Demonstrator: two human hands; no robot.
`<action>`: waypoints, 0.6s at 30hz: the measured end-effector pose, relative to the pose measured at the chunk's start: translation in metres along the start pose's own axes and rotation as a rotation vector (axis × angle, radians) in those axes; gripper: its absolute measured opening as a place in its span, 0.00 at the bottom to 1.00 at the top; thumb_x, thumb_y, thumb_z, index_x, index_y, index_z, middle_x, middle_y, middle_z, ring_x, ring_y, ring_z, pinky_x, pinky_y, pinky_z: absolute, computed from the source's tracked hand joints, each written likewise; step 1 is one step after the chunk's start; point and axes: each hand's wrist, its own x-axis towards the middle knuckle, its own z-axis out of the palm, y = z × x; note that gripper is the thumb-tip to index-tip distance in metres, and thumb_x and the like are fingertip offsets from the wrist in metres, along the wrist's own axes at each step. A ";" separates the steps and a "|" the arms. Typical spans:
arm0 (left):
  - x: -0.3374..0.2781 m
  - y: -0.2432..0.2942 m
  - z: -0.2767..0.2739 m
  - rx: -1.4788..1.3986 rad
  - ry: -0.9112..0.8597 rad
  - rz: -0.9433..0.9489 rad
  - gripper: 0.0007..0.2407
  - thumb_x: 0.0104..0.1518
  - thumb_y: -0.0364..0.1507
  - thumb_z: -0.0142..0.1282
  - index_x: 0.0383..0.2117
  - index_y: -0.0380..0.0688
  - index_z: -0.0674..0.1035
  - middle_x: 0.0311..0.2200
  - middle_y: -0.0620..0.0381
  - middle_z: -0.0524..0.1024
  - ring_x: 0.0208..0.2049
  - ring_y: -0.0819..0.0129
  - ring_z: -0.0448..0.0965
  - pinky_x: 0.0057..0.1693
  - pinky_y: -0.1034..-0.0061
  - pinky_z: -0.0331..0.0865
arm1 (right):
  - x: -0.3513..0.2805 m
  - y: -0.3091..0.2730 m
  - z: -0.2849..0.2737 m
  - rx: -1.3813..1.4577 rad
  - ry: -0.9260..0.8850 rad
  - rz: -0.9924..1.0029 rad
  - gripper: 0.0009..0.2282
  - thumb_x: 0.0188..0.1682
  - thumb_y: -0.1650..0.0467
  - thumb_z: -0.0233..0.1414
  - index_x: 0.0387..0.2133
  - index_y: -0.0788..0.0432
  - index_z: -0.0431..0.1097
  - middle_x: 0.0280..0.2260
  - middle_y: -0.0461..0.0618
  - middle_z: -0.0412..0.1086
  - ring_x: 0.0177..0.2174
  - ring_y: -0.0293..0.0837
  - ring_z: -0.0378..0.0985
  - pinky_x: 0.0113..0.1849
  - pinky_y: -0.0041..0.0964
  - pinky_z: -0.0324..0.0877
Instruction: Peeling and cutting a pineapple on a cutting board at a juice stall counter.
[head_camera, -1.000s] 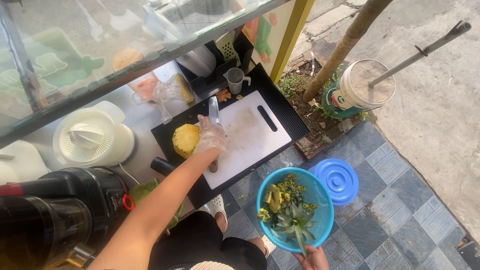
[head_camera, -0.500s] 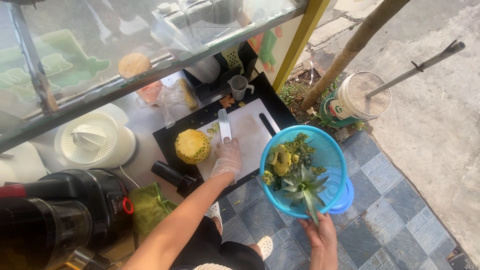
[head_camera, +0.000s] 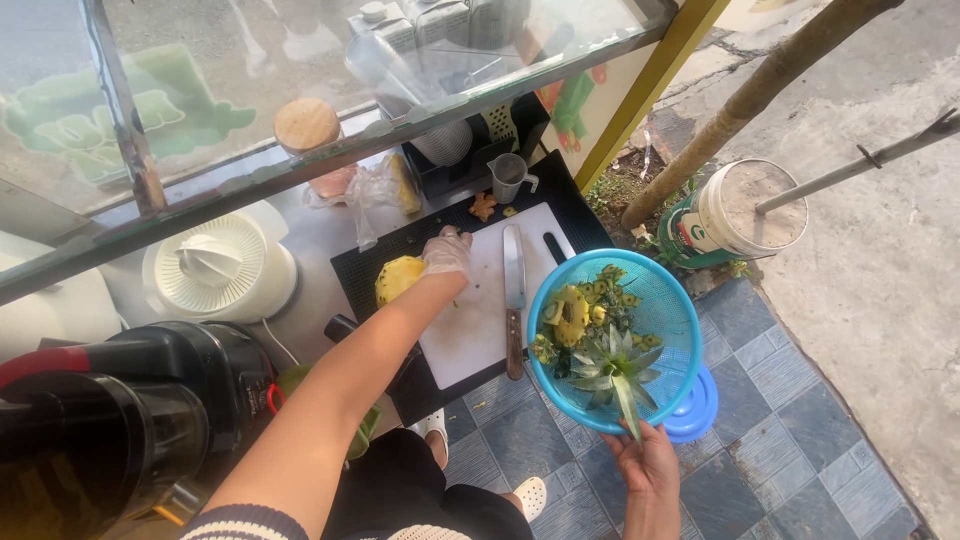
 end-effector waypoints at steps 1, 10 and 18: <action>0.005 -0.001 0.001 0.047 -0.118 0.012 0.29 0.50 0.28 0.65 0.60 0.43 0.64 0.54 0.41 0.64 0.49 0.47 0.77 0.45 0.59 0.77 | 0.002 0.005 -0.007 0.000 0.007 0.002 0.21 0.44 0.81 0.51 0.53 0.61 0.61 0.45 0.58 0.71 0.39 0.52 0.80 0.36 0.54 0.81; 0.096 0.009 0.120 0.027 0.115 0.119 0.12 0.54 0.24 0.59 0.45 0.37 0.79 0.46 0.39 0.78 0.46 0.53 0.83 0.42 0.65 0.80 | -0.007 0.011 -0.008 0.014 0.026 0.026 0.21 0.45 0.81 0.49 0.54 0.62 0.60 0.43 0.58 0.69 0.39 0.53 0.79 0.37 0.55 0.82; -0.076 0.039 -0.070 -0.415 -0.190 0.315 0.10 0.50 0.25 0.62 0.38 0.40 0.82 0.41 0.46 0.82 0.43 0.57 0.83 0.49 0.66 0.76 | -0.026 0.000 0.014 0.007 0.072 0.009 0.20 0.48 0.80 0.45 0.56 0.63 0.59 0.49 0.63 0.71 0.41 0.56 0.80 0.36 0.55 0.81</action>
